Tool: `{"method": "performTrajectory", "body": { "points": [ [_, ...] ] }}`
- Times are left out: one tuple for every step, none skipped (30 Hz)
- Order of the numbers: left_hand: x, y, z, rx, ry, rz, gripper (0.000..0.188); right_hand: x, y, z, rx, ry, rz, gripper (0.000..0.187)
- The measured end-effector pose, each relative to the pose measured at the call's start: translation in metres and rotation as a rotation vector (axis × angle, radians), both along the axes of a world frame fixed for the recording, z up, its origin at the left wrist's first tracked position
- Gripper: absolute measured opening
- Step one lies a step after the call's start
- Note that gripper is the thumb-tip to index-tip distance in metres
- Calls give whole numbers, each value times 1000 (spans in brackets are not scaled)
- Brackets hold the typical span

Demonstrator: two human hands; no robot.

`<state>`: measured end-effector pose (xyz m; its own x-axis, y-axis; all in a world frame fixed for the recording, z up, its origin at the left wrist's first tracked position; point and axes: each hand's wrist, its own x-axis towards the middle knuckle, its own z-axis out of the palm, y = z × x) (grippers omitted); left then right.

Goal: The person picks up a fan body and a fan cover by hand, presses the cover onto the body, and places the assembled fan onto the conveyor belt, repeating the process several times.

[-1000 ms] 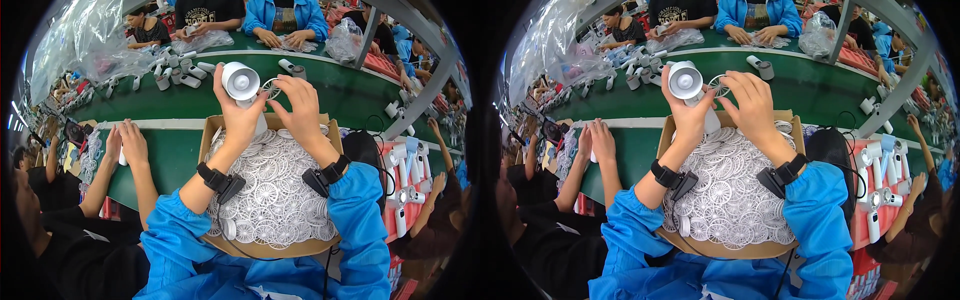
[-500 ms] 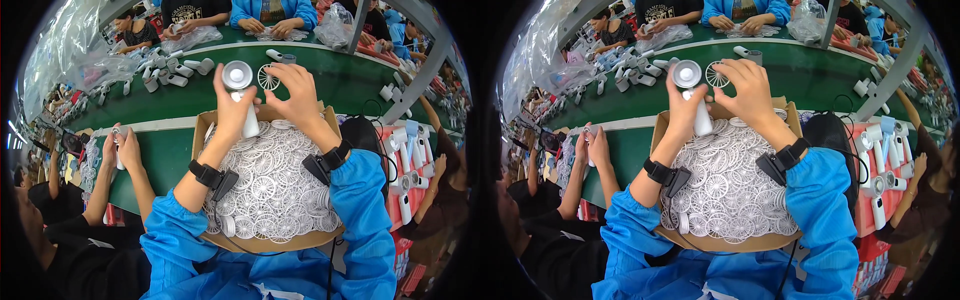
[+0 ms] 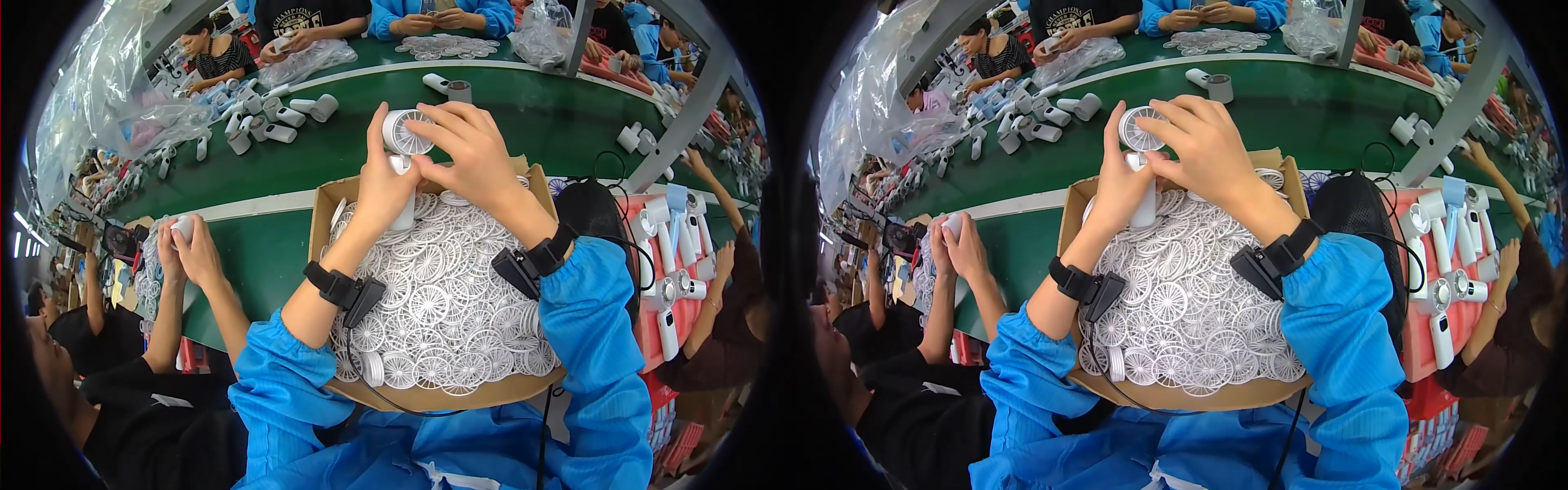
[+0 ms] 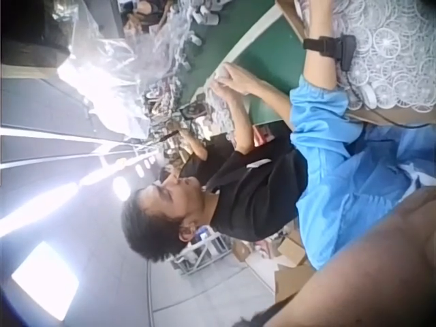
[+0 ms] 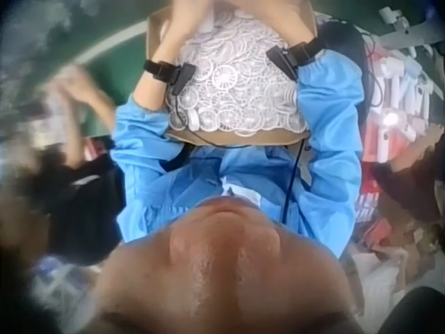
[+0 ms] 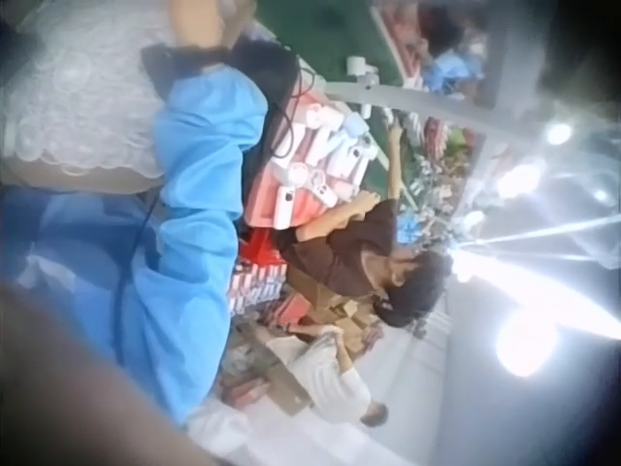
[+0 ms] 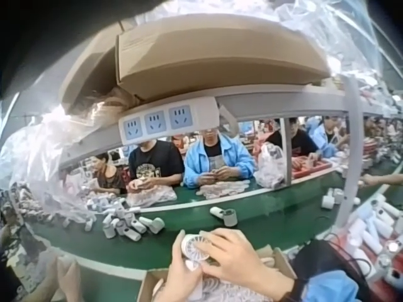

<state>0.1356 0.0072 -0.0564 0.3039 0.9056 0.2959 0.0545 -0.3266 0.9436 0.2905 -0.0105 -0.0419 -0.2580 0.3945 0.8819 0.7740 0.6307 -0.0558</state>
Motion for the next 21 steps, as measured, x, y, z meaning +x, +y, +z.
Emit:
{"method": "performTrajectory", "body": {
  "points": [
    [1, 0, -1, 0, 0, -1, 82, 1, 0, 0, 0, 0, -1, 36],
    [1, 1, -1, 16, 1, 2, 82, 0, 0, 1, 0, -1, 4, 36],
    [0, 2, -2, 32, 1, 5, 82, -1, 0, 1, 1, -3, 8, 36],
    [-1, 3, -3, 48, 2, 8, 82, -1, 0, 1, 1, -4, 13, 36],
    [0, 2, -3, 48, 0, 6, 82, -1, 0, 1, 1, -5, 11, 36],
    [0, 2, -3, 37, 1, -1, 82, 0, 0, 1, 3, -7, 11, 35],
    [0, 2, -3, 26, 1, -7, 82, 1, 1, 0, 5, -8, 12, 35],
    [0, 2, -3, 13, 2, -11, 82, 1, 1, 0, 5, -9, 15, 35],
    [1, 3, -4, 13, 2, -9, 82, 2, 1, -1, 5, -9, 17, 35],
    [1, 3, -4, 3, -7, -19, 82, 2, 1, -2, -11, -10, 13, 36],
    [2, 3, -4, -6, -17, -31, 82, 3, 0, -1, -26, -13, 8, 37],
    [2, 2, -4, -16, -28, -42, 82, 4, -1, 0, -40, -16, 3, 39],
    [3, 2, -4, -16, -29, -41, 82, 4, -1, 0, -40, -17, 4, 39],
    [3, 2, -5, -31, -42, -51, 81, 4, -1, 0, -45, -10, 3, 39],
    [4, 3, -6, -46, -55, -62, 81, 4, -1, 0, -49, -3, 3, 39],
    [4, 3, -7, -61, -69, -72, 81, 4, -1, -1, -53, 3, 2, 39],
    [4, 3, -7, -62, -68, -71, 81, 4, 0, -1, -55, 4, 3, 39],
    [4, 3, -7, -58, -60, -69, 80, 3, 0, -2, -56, 2, 0, 38],
    [4, 3, -7, -54, -53, -68, 80, 3, 1, -3, -57, 1, -3, 38],
    [4, 2, -6, -49, -45, -65, 80, 3, 1, -4, -58, -2, -4, 38],
    [3, 2, -6, -50, -45, -61, 80, 3, 2, -3, -58, -1, 0, 38]
  ]
}}
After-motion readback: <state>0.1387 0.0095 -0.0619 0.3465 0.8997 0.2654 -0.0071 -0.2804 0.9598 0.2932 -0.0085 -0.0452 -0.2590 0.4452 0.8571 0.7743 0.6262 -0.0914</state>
